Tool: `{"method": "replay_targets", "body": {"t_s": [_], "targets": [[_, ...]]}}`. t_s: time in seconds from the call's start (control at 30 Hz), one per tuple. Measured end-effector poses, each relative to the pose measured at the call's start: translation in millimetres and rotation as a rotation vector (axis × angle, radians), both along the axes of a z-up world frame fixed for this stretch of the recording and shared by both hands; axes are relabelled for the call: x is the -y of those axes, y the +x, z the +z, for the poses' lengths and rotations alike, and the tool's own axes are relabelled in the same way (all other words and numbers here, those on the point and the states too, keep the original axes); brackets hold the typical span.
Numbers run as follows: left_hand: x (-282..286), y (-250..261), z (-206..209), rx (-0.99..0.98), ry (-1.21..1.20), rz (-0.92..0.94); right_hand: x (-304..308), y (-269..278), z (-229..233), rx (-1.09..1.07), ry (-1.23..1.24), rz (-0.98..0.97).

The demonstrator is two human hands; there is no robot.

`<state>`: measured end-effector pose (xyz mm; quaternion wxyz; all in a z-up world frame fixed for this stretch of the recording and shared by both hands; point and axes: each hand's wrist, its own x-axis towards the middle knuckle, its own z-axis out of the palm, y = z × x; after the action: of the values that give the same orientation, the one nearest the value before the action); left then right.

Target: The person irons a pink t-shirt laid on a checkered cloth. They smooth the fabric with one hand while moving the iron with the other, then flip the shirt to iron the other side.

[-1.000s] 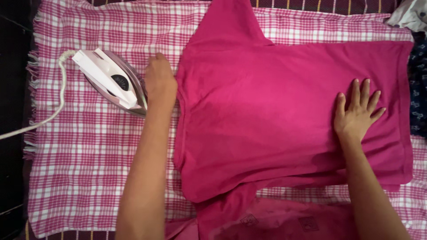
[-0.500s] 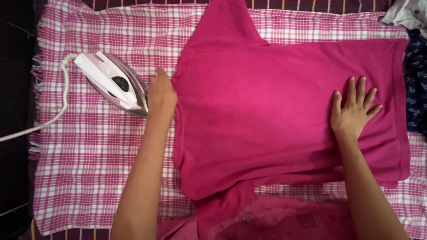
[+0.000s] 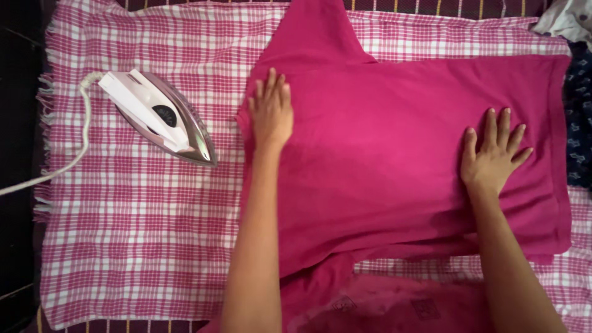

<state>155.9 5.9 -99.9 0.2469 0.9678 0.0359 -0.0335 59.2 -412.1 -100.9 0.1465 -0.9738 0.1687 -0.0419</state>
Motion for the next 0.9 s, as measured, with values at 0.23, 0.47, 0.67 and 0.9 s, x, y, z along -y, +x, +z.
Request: {"method": "replay_targets", "body": {"t_s": [0.23,0.47,0.67,0.9], "targets": [[-38.0,20.3,-0.3,-0.109,0.139,-0.039,4.6,-1.1,-2.6,0.007,0.005,0.010],[-76.6,46.9,-3.4,0.054,-0.168,0.291,3.0,0.5,-7.3,0.006,-0.060,0.009],[-98.2,85.4,-23.7,-0.004,-0.116,0.167,-126.0,11.1,36.4,0.043,0.091,0.633],[-99.8,98.9,-31.8,-0.197,-0.208,0.211,-346.0,33.4,53.0,-0.033,0.032,1.095]]}}
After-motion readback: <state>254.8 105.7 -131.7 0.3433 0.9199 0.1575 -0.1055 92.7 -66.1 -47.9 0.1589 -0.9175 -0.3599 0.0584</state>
